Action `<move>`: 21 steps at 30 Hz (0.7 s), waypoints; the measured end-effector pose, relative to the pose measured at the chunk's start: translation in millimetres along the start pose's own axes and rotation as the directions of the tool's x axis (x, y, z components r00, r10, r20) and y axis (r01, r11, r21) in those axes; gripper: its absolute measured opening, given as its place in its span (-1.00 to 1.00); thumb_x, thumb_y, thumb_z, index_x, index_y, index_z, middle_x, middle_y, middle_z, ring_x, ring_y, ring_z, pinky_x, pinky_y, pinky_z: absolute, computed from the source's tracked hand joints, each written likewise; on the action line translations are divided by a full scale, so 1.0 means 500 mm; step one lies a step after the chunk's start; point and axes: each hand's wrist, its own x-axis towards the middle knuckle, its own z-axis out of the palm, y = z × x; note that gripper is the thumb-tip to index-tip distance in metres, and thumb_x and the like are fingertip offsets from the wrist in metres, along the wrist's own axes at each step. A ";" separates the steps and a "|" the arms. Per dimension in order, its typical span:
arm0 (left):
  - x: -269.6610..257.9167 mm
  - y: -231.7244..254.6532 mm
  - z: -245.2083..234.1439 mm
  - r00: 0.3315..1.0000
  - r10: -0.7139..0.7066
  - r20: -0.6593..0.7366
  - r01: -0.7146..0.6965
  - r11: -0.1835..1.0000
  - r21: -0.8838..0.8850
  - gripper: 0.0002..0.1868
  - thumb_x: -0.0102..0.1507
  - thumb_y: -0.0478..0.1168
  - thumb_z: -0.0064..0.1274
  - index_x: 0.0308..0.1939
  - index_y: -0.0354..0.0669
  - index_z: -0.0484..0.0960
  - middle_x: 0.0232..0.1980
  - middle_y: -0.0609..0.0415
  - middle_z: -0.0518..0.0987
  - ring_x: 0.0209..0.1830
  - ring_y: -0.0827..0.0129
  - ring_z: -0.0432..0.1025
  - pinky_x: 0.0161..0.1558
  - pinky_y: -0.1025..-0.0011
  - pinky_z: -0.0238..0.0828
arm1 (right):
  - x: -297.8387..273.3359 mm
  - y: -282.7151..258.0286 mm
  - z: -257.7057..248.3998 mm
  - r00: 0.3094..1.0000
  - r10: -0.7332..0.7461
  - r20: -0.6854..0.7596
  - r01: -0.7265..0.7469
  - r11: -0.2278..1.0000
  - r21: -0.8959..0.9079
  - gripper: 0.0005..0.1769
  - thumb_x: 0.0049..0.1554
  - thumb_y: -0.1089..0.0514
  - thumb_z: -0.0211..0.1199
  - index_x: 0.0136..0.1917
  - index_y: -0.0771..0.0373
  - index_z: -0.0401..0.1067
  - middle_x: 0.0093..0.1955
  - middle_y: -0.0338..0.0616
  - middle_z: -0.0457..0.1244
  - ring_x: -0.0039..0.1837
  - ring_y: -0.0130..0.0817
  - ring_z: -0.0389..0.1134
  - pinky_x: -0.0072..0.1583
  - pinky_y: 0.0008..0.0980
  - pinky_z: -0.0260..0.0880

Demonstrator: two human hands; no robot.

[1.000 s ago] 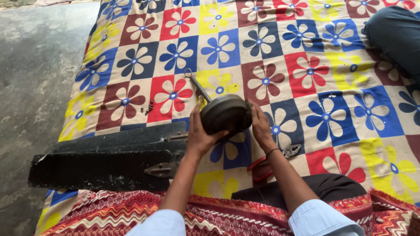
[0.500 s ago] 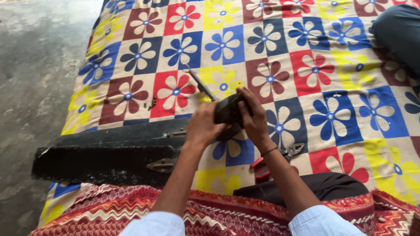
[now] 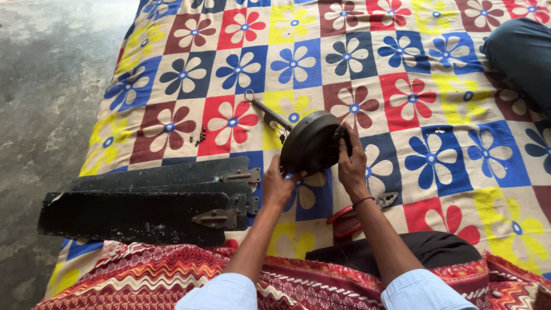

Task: The person sits on a mat and works on a circular electrical component with a vertical rod. They use a cloth to wipe the surface and then use pliers to adjust wires and parts on the component.

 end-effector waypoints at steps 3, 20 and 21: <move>0.024 0.069 -0.025 0.999 -0.002 0.049 -0.016 0.936 0.353 -0.35 -0.04 0.10 0.39 0.05 -0.09 0.64 -0.14 -0.05 0.73 -0.14 0.07 0.65 -0.10 0.11 0.55 | -0.001 -0.034 0.002 0.995 -0.100 0.001 0.100 0.993 0.055 -0.43 0.31 0.32 0.07 0.56 0.31 0.14 0.50 0.05 0.22 0.53 -0.11 0.23 0.49 -0.26 0.19; 0.012 0.089 0.044 0.991 -0.001 0.131 -0.058 0.891 0.449 0.23 -0.07 0.13 0.41 0.53 0.07 -0.02 0.41 -0.27 0.29 0.18 -0.30 0.41 0.10 -0.07 0.42 | -0.006 0.019 0.006 0.995 -0.099 -0.023 0.095 0.986 -0.137 -0.55 0.28 0.31 0.16 0.43 0.25 0.39 0.28 0.00 0.28 0.32 -0.14 0.35 0.31 -0.30 0.35; 0.007 0.082 0.063 0.992 0.048 0.113 -0.089 0.916 0.391 0.32 -0.10 0.08 0.43 0.56 0.07 -0.12 0.44 -0.33 0.23 0.20 -0.34 0.39 0.10 -0.08 0.41 | -0.012 0.029 0.002 0.995 -0.094 -0.029 0.089 0.985 -0.149 -0.56 0.25 0.31 0.19 0.40 0.26 0.41 0.27 0.02 0.27 0.30 -0.14 0.35 0.29 -0.30 0.36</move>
